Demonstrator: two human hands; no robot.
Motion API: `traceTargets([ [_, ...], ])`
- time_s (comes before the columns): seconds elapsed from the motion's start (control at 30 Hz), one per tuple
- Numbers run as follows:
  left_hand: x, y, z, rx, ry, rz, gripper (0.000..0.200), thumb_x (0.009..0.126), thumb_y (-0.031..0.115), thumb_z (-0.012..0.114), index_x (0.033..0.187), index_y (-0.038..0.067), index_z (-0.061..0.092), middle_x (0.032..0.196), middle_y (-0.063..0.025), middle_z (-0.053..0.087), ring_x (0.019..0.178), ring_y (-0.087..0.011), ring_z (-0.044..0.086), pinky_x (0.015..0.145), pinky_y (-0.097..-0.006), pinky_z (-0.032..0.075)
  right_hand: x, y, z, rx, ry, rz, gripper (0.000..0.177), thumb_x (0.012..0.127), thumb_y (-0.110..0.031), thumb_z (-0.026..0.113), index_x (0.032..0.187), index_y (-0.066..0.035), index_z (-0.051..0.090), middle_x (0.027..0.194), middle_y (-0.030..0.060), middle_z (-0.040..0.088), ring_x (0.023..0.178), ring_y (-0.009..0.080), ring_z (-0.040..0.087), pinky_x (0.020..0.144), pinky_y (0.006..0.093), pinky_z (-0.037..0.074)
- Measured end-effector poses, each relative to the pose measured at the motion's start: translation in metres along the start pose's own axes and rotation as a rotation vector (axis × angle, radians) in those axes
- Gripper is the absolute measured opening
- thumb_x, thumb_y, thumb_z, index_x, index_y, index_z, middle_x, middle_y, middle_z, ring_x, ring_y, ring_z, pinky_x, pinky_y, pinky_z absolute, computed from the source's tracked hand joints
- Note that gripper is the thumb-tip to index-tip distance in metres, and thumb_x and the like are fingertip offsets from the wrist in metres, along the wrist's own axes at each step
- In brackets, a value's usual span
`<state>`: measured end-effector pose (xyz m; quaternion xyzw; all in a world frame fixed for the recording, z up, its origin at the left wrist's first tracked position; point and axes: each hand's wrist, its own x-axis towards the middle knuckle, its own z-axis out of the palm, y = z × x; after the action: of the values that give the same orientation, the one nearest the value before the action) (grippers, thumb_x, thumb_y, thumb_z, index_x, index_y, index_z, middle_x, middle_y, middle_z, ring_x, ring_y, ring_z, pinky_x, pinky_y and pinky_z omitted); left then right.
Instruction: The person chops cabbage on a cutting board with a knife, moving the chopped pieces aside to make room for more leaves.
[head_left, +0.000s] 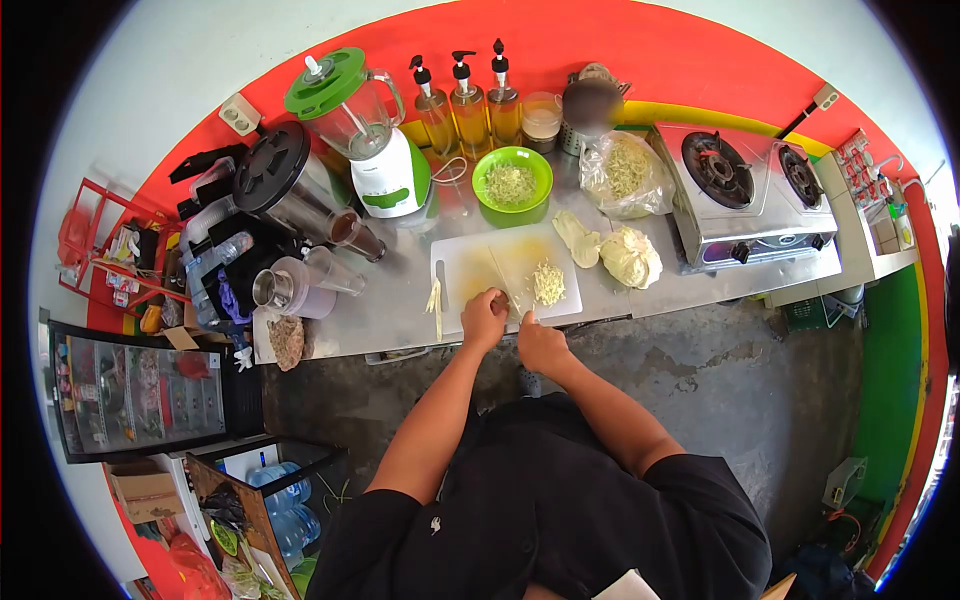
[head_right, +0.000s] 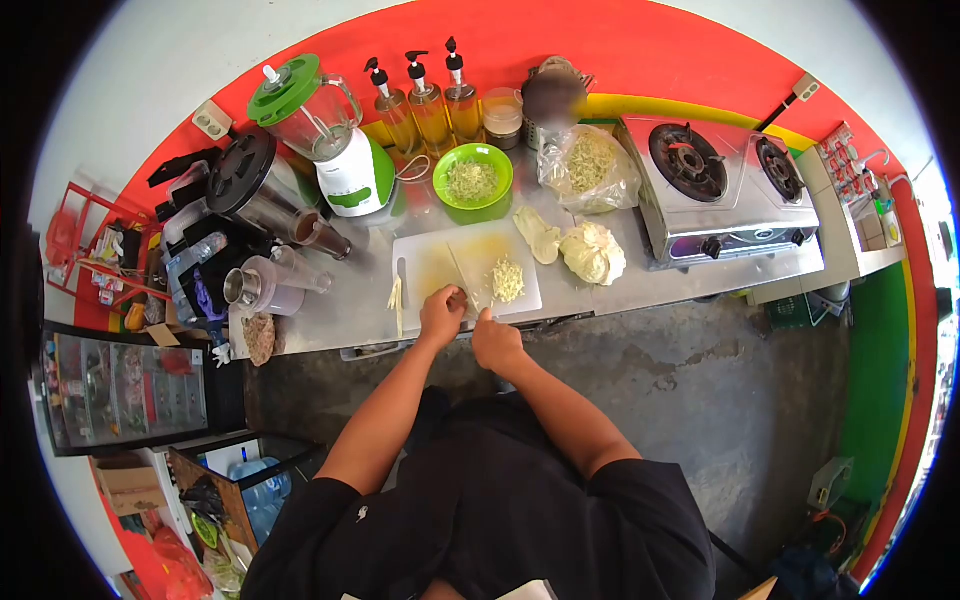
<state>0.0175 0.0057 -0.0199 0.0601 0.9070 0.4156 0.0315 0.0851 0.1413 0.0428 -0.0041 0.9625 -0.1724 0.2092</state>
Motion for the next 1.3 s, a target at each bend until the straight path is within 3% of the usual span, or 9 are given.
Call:
traceTargets([
  [0.17, -0.002, -0.001, 0.001, -0.008, 0.022, 0.040, 0.010, 0.081, 0.013, 0.067, 0.091, 0.013, 0.068, 0.080, -0.0091, 0.065, 0.083, -0.0333, 0.063, 0.072, -0.0478, 0.048, 0.007, 0.001, -0.014, -0.013, -0.025, 0.003, 0.036, 0.088, -0.014, 0.055, 0.116, 0.008, 0.048, 0.094, 0.0247, 0.071, 0.090, 0.0386, 0.072, 0.078, 0.0469, 0.058],
  [0.33, -0.004, -0.003, 0.004, 0.073, 0.127, 0.119, 0.011, 0.084, 0.018, 0.065, 0.089, 0.009, 0.068, 0.082, -0.0112, 0.068, 0.080, -0.0323, 0.064, 0.071, -0.0447, 0.048, 0.002, -0.005, -0.009, -0.107, -0.049, 0.010, 0.047, 0.089, -0.015, 0.055, 0.127, 0.012, 0.045, 0.095, 0.0221, 0.072, 0.088, 0.0350, 0.074, 0.076, 0.0436, 0.058],
  [0.4, -0.006, 0.000, 0.003, 0.077, 0.141, 0.092, 0.011, 0.085, 0.020, 0.064, 0.088, 0.009, 0.068, 0.083, -0.0113, 0.067, 0.082, -0.0329, 0.064, 0.072, -0.0459, 0.048, 0.005, -0.004, -0.005, 0.013, 0.002, 0.021, 0.033, 0.089, -0.015, 0.052, 0.113, 0.007, 0.050, 0.095, 0.0270, 0.071, 0.090, 0.0399, 0.072, 0.080, 0.0475, 0.057],
  [0.47, -0.007, 0.007, -0.006, -0.011, 0.018, 0.021, 0.012, 0.084, 0.018, 0.064, 0.092, 0.010, 0.068, 0.085, -0.0107, 0.067, 0.083, -0.0338, 0.063, 0.073, -0.0465, 0.048, 0.007, -0.002, -0.008, -0.024, 0.002, 0.003, 0.033, 0.089, -0.015, 0.052, 0.113, 0.007, 0.050, 0.095, 0.0271, 0.071, 0.090, 0.0398, 0.072, 0.079, 0.0474, 0.057],
  [0.57, -0.006, 0.001, 0.000, 0.053, 0.091, 0.121, 0.011, 0.084, 0.015, 0.065, 0.093, 0.011, 0.067, 0.084, -0.0098, 0.066, 0.083, -0.0341, 0.062, 0.072, -0.0463, 0.047, 0.003, -0.006, -0.017, -0.051, 0.000, -0.003, 0.034, 0.089, -0.015, 0.052, 0.114, 0.009, 0.050, 0.095, 0.0270, 0.071, 0.091, 0.0392, 0.072, 0.079, 0.0471, 0.057],
  [0.77, -0.010, 0.003, 0.002, 0.064, 0.134, 0.091, 0.007, 0.084, 0.016, 0.068, 0.085, 0.009, 0.067, 0.083, -0.0090, 0.064, 0.085, -0.0324, 0.060, 0.074, -0.0459, 0.045, 0.007, -0.005, -0.001, -0.059, 0.028, -0.004, 0.036, 0.089, -0.016, 0.052, 0.114, 0.009, 0.050, 0.093, 0.0265, 0.071, 0.088, 0.0387, 0.073, 0.078, 0.0471, 0.058],
  [1.1, -0.015, 0.006, -0.002, -0.033, 0.117, 0.096, 0.007, 0.083, 0.013, 0.070, 0.083, 0.008, 0.066, 0.081, -0.0074, 0.063, 0.083, -0.0286, 0.059, 0.077, -0.0437, 0.043, 0.004, -0.007, 0.005, -0.047, 0.093, -0.029, 0.028, 0.088, -0.015, 0.054, 0.107, 0.006, 0.050, 0.088, 0.0245, 0.071, 0.081, 0.0383, 0.073, 0.073, 0.0473, 0.058],
  [1.3, -0.011, 0.003, -0.005, -0.068, 0.079, 0.117, 0.009, 0.080, 0.011, 0.072, 0.084, 0.005, 0.067, 0.080, -0.0083, 0.064, 0.082, -0.0273, 0.061, 0.076, -0.0411, 0.046, 0.010, -0.006, -0.002, -0.045, 0.069, -0.024, 0.027, 0.088, -0.015, 0.056, 0.106, 0.004, 0.050, 0.087, 0.0236, 0.071, 0.080, 0.0381, 0.073, 0.071, 0.0467, 0.058],
])
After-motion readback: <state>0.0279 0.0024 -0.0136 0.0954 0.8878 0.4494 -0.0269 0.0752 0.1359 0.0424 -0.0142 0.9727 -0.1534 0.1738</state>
